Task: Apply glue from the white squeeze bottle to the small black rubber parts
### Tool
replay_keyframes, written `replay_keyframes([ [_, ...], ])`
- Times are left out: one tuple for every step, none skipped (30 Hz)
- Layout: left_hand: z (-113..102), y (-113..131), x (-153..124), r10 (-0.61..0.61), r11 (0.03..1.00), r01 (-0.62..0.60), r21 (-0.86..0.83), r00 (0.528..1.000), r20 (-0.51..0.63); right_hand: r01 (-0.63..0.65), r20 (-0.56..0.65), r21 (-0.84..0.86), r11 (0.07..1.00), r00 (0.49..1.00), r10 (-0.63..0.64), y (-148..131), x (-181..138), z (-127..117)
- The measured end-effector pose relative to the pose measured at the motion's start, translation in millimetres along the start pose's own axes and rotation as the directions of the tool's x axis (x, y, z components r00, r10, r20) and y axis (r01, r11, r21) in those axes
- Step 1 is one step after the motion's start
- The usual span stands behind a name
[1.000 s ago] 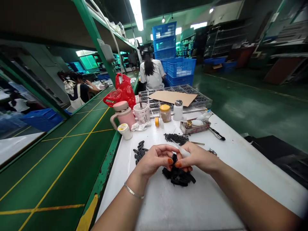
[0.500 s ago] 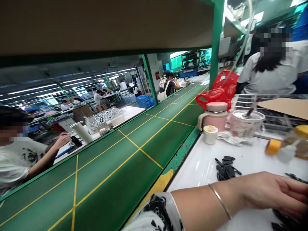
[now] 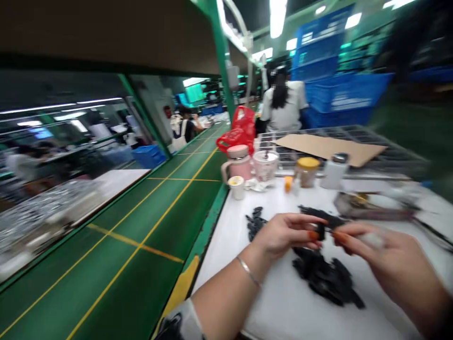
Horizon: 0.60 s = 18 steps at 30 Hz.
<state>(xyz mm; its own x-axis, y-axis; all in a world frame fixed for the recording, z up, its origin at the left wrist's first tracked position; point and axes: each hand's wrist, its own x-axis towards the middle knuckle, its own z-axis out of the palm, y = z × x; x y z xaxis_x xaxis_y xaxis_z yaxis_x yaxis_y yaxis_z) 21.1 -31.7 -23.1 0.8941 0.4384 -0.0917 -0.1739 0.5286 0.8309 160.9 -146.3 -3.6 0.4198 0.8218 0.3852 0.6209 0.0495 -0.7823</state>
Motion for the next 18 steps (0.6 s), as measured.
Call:
replay_keyframes([
  [1,1,0,0.006,1.0,-0.006,0.009,1.0,-0.008,0.021,0.082,0.014,1.0,0.996,-0.022,1,0,-8],
  [2,2,-1,0.021,1.0,-0.02,0.018,1.0,-0.02,0.029,0.117,0.015,0.999,0.993,-0.03,0,0,-13],
  [3,3,-1,0.028,0.999,-0.027,0.032,0.999,-0.021,0.04,0.126,0.02,0.999,0.991,-0.043,-3,0,-15],
  [3,3,-2,0.028,0.999,-0.028,0.033,0.999,-0.02,0.045,0.116,0.026,0.999,0.992,-0.048,-6,0,-16],
  [4,4,-2,0.025,0.999,-0.024,0.034,0.999,-0.025,0.062,0.108,0.04,0.997,0.992,-0.066,-10,0,-16],
  [5,4,-3,0.021,0.999,-0.02,0.037,0.999,-0.03,0.081,0.109,0.046,0.996,0.99,-0.085,-13,0,-15],
  [6,4,-3,0.019,0.999,-0.018,0.038,0.999,-0.032,0.099,0.103,0.052,0.994,0.989,-0.104,-16,-1,-14],
  [6,4,-4,0.018,0.999,-0.016,0.04,0.999,-0.036,0.12,0.094,0.06,0.991,0.988,-0.125,-18,-1,-13],
  [7,4,-4,0.017,0.999,-0.015,0.041,0.999,-0.041,0.141,0.081,0.065,0.988,0.986,-0.146,-20,-2,-13],
  [8,4,-4,0.015,0.999,-0.013,0.043,0.999,-0.046,0.161,0.067,0.069,0.985,0.984,-0.166,-21,-3,-13],
  [8,5,-5,0.013,0.999,-0.01,0.045,0.998,-0.055,0.179,0.054,0.07,0.981,0.982,-0.182,-21,-4,-13],
  [8,5,-5,0.012,0.999,-0.009,0.046,0.998,-0.064,0.192,0.043,0.067,0.979,0.98,-0.195,-21,-5,-13],
  [9,6,-5,0.013,0.999,-0.009,0.048,0.997,-0.074,0.201,0.036,0.061,0.978,0.978,-0.203,-21,-5,-14],
  [9,6,-5,0.013,0.999,-0.009,0.05,0.996,-0.083,0.207,0.031,0.052,0.977,0.978,-0.209,-20,-5,-14],
  [9,6,-5,0.014,0.999,-0.009,0.053,0.996,-0.09,0.211,0.028,0.042,0.977,0.977,-0.212,-20,-5,-14],
  [10,7,-5,0.014,0.998,-0.008,0.057,0.995,-0.095,0.216,0.026,0.03,0.976,0.976,-0.216,-20,-5,-14],
  [9,7,-5,0.013,0.998,-0.007,0.061,0.995,-0.099,0.22,0.024,0.018,0.975,0.975,-0.221,-20,-5,-14],
  [9,6,-5,0.012,0.998,-0.005,0.066,0.995,-0.1,0.227,0.026,0.007,0.974,0.974,-0.227,-19,-5,-13],
])
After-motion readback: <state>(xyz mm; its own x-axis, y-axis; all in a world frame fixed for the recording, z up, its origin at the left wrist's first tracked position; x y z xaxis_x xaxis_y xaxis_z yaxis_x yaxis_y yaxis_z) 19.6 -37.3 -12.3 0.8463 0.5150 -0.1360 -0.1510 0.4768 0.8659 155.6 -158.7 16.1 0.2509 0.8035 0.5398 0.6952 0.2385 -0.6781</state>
